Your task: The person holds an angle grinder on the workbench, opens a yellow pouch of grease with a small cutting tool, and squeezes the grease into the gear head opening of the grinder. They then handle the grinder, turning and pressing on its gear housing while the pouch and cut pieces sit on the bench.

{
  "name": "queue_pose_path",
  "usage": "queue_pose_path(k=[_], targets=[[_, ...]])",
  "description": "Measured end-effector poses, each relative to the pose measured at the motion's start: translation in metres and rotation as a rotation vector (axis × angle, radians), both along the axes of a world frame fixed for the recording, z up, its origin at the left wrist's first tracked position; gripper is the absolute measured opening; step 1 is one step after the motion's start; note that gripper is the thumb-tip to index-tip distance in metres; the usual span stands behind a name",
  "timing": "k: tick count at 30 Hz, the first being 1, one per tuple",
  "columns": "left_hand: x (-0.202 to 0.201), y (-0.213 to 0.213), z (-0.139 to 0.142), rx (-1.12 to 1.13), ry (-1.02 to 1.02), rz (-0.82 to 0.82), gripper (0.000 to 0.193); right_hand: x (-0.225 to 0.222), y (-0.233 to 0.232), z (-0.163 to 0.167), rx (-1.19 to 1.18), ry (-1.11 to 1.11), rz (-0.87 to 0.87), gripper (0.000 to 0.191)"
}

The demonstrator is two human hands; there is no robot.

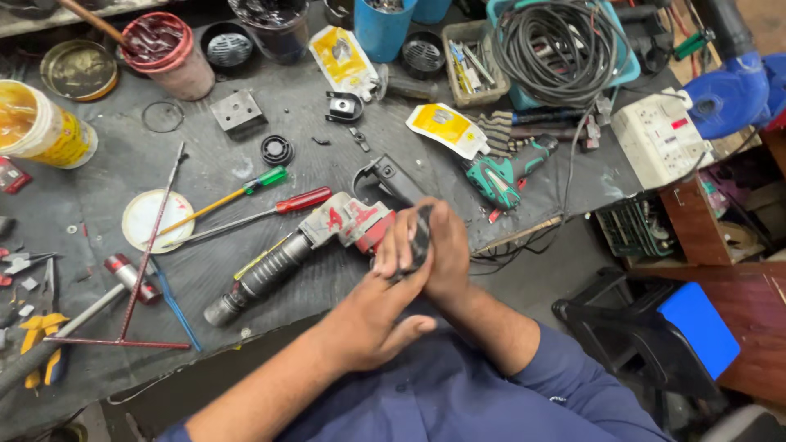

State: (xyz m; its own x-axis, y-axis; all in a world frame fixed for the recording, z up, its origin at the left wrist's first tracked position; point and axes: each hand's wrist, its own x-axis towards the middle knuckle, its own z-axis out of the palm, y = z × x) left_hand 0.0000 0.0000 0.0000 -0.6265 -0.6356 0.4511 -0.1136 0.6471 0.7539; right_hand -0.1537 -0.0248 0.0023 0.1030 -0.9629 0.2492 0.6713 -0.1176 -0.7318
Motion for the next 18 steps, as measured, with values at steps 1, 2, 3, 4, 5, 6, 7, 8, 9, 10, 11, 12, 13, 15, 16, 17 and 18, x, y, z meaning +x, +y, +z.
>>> queue_pose_path(k=[1, 2, 3, 4, 5, 6, 7, 8, 9, 10, 11, 12, 13, 15, 16, 17, 18], targets=[[0.000, -0.002, 0.005, -0.115, -0.153, -0.003, 0.072, -0.006, 0.000, 0.002, 0.097, -0.079, 0.074, 0.053], [-0.002, -0.008, 0.013, -0.097, -0.247, -0.066, 0.071, -0.015, -0.007, 0.007, 0.194, -0.162, 0.147, 0.058], [-0.003, -0.012, 0.008, -0.083, -0.335, -0.128, 0.071, -0.024, -0.011, 0.000, 0.286, -0.242, 0.219, 0.063], [-0.002, -0.017, 0.012, -0.070, -0.422, -0.192, 0.071, -0.031, -0.013, 0.003, 0.278, -0.368, 0.248, 0.064], [-0.002, -0.019, 0.014, -0.129, -0.335, -0.132, 0.061, -0.038, -0.014, 0.005, 0.266, -0.494, 0.277, 0.066], [-0.002, -0.019, 0.017, -0.190, -0.248, -0.076, 0.052, -0.046, -0.014, 0.007, 0.248, -0.620, 0.302, 0.069], [-0.005, -0.023, 0.018, -0.252, -0.160, -0.021, 0.045, -0.053, -0.013, 0.007, 0.411, -0.489, 0.159, 0.065], [-0.016, -0.026, 0.019, -0.442, -0.331, 0.144, 0.051, -0.059, -0.010, 0.007, 0.565, -0.356, 0.011, 0.065], [-0.030, -0.025, 0.018, -0.628, -0.495, 0.316, 0.057, -0.061, -0.008, 0.003, 0.716, -0.219, -0.143, 0.066], [-0.035, -0.021, 0.017, -0.802, -0.657, 0.496, 0.063, -0.050, -0.003, -0.008, 0.481, 0.097, -0.227, 0.063], [-0.043, -0.017, 0.015, -0.853, -0.728, 0.470, 0.061, -0.043, 0.005, -0.024, 0.244, 0.408, -0.292, 0.063], [-0.051, -0.011, 0.017, -0.905, -0.799, 0.448, 0.060, -0.040, 0.015, -0.036, -0.011, 0.713, -0.343, 0.065], [-0.054, -0.011, 0.021, -0.966, -0.869, 0.427, 0.060, -0.043, 0.021, -0.049, 0.061, 0.724, -0.342, 0.061], [-0.051, -0.017, 0.028, -0.825, -0.886, 0.089, 0.046, -0.057, 0.025, -0.075, 0.204, 0.741, -0.345, 0.055], [-0.046, -0.020, 0.032, -0.746, -0.889, -0.077, 0.040, -0.063, 0.029, -0.085, 0.298, 0.681, -0.323, 0.056], [-0.041, -0.025, 0.035, -0.639, -0.827, -0.183, 0.038, -0.068, 0.034, -0.091, 0.394, 0.619, -0.297, 0.060], [-0.034, -0.034, 0.037, -0.528, -0.762, -0.288, 0.036, -0.069, 0.037, -0.093, 0.432, 0.551, -0.291, 0.067]])
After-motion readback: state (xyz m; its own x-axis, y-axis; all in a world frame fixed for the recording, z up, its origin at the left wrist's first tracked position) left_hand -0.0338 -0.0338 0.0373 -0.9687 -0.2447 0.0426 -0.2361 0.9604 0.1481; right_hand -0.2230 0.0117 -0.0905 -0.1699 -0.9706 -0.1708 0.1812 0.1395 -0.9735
